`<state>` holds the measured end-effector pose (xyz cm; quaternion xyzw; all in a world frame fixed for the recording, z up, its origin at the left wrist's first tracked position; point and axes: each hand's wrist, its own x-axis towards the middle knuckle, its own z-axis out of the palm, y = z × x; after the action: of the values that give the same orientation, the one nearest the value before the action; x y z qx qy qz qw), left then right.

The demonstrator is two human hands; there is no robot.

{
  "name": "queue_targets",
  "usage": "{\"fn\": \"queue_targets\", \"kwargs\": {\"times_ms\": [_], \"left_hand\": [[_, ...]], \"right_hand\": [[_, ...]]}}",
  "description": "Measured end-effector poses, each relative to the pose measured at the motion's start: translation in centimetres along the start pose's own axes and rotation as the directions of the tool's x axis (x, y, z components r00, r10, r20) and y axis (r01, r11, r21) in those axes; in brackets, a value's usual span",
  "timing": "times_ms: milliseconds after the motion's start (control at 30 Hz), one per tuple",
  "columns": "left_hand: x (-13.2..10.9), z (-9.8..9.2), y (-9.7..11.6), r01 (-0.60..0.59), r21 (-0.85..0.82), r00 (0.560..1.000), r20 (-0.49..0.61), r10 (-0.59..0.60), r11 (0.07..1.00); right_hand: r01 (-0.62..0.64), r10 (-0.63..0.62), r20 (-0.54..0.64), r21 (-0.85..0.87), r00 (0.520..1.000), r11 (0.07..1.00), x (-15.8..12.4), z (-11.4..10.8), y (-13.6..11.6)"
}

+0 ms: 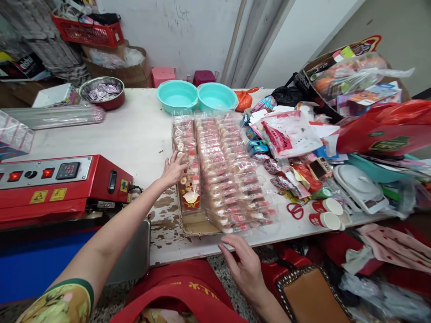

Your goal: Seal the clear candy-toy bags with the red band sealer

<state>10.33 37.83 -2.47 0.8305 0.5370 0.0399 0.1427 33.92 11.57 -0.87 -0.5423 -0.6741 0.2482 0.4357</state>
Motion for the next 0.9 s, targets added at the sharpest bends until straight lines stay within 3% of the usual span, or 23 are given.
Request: {"fn": "queue_targets", "kwargs": {"times_ms": [100, 167, 233, 333, 433, 533, 600, 633, 733, 800, 900], "left_hand": [[-1.3, -0.2, 0.7, -0.055, -0.181, 0.998, -0.044, 0.047, 0.982], [-2.7, -0.9, 1.4, -0.123, -0.398, 0.992, -0.045, 0.114, 0.909], [-4.3, -2.3, 2.3, -0.154, -0.586, 0.987, -0.064, 0.145, 0.795], [-6.5, -5.9, 4.0, -0.162, -0.726, 0.987, -0.120, 0.110, 0.668], [-8.1, -9.9, 5.2, -0.131, -0.840, 0.991, -0.124, 0.050, 0.527], [-9.6, -11.9, 5.0, -0.101, -0.940, 0.965, -0.172, -0.198, 0.326], [-11.3, -11.5, 4.2, -0.070, -0.974, 0.915, -0.150, -0.376, 0.217], [-12.5, -10.8, 3.7, -0.015, -0.987, 0.909, -0.081, -0.409, 0.162], [-16.8, -7.6, 2.5, 0.204, -0.979, 0.920, 0.191, -0.342, 0.000], [-19.6, -5.6, 2.1, 0.252, -0.966, 0.908, 0.259, -0.329, -0.065], [-22.7, -4.0, 1.4, 0.229, -0.970, 0.878, 0.241, -0.413, -0.080]], "right_hand": [[0.063, -0.062, -0.055, 0.009, 0.997, 0.998, 2.5, 0.3, -0.6], [0.042, -0.035, -0.115, 0.054, 0.993, 0.998, 4.6, 1.0, -1.0], [-0.018, 0.035, -0.140, 0.122, 0.990, 0.992, 6.8, 2.1, -1.2], [-0.098, 0.126, -0.131, 0.201, 0.983, 0.975, 10.4, 3.6, -1.5], [-0.193, 0.208, 0.009, 0.408, 0.978, 0.892, 13.6, 4.5, -2.6], [-0.385, 0.262, 0.283, 0.640, 0.923, 0.665, 15.3, 5.6, -4.6], [-0.469, 0.324, 0.344, 0.719, 0.881, 0.512, 15.2, 7.0, -6.0], [-0.486, 0.366, 0.342, 0.749, 0.866, 0.449, 14.8, 8.0, -6.6], [-0.521, 0.442, 0.366, 0.796, 0.819, 0.308, 12.7, 11.6, -7.5], [-0.563, 0.449, 0.417, 0.784, 0.790, 0.262, 11.1, 13.9, -7.6], [-0.637, 0.452, 0.493, 0.727, 0.744, 0.256, 9.3, 16.6, -7.6]]}}
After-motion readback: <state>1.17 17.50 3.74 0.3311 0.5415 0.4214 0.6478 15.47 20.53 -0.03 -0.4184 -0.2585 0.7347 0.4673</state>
